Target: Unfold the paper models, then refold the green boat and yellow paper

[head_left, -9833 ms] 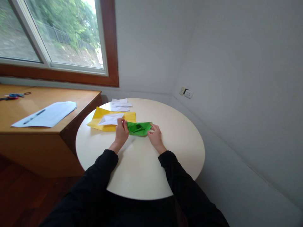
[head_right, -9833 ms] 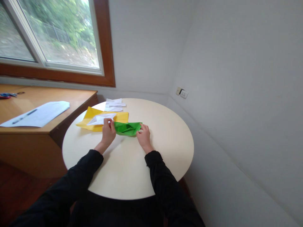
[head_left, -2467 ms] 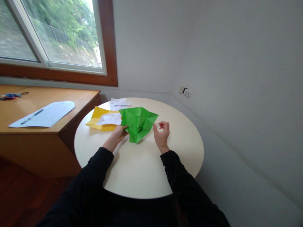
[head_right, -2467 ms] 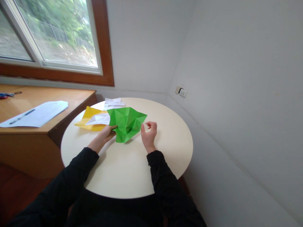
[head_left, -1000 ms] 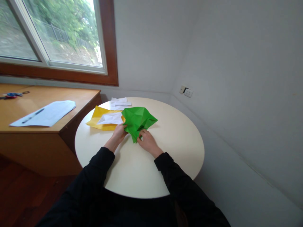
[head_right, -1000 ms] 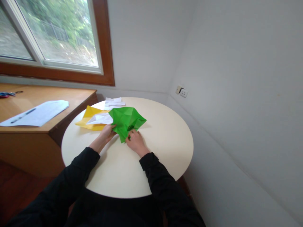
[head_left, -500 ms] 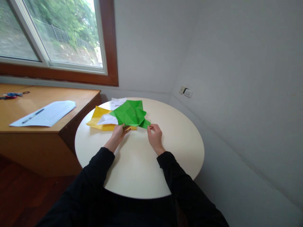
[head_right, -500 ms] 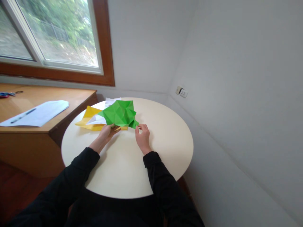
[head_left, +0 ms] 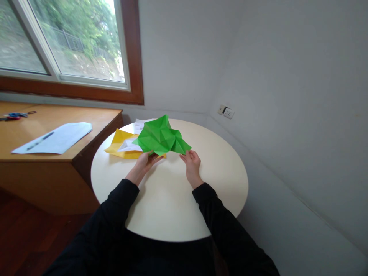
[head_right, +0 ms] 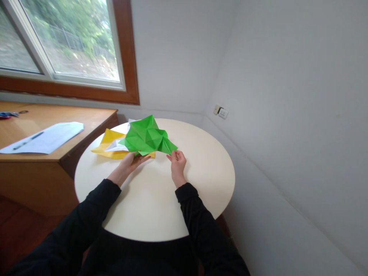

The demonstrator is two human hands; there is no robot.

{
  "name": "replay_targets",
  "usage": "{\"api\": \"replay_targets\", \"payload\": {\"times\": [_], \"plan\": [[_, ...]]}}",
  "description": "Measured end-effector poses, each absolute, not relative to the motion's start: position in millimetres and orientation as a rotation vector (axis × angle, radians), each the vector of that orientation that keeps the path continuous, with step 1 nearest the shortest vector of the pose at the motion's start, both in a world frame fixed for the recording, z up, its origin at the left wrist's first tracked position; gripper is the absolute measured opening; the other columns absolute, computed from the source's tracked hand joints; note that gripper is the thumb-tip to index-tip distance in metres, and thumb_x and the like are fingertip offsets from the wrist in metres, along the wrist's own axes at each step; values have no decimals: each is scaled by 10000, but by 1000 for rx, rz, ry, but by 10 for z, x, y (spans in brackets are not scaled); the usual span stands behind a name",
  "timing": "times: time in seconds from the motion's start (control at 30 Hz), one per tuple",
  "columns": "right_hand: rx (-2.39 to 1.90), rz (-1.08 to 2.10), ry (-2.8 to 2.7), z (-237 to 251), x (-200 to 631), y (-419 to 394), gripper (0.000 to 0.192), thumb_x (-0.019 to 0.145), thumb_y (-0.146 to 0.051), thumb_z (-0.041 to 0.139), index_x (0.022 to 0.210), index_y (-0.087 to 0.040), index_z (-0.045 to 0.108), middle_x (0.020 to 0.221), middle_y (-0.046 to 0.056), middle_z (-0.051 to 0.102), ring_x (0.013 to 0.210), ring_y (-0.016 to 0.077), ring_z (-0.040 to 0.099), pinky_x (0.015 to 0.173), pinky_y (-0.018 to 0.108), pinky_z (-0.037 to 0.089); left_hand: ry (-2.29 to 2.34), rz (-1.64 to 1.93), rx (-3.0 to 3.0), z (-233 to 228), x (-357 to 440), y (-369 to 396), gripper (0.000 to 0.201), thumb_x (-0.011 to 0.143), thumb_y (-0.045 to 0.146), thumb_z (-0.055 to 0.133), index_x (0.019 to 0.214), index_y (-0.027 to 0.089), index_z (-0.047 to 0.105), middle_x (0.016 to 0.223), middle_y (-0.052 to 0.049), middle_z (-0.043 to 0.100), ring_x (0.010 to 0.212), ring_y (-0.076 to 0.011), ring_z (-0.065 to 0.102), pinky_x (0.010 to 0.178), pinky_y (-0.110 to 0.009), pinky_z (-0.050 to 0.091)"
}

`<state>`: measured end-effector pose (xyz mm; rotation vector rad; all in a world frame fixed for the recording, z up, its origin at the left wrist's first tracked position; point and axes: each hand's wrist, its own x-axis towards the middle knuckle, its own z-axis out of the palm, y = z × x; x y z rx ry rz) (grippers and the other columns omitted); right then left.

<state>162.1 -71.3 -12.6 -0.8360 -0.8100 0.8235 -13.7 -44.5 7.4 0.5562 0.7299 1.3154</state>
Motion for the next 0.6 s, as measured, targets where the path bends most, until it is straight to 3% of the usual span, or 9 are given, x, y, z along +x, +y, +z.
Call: {"api": "replay_targets", "payload": {"times": [0.23,0.5,0.6], "plan": [[-776,1026,-695,-132,1650,-724,201,718,-313,648,717,-211,475,752,-25,597,721,122,614,756,367,565,674,1270,551,83,-121,-473,294,783,66,453,1041,136,574,958,-132,671,815,-238,663,779,-459,544],[-826,1118,-634,-145,1669,-714,177,707,-302,630,732,-225,472,781,-29,595,715,117,581,539,219,471,620,1257,588,57,-63,-479,197,779,76,503,936,144,601,707,-71,669,680,-198,644,837,-490,517],[-829,1159,-636,-138,1662,-715,180,702,-309,632,753,-227,480,779,-28,603,700,116,592,523,209,441,643,1292,630,71,-50,-536,253,757,49,510,961,166,604,751,-73,681,726,-217,655,821,-498,522]]}}
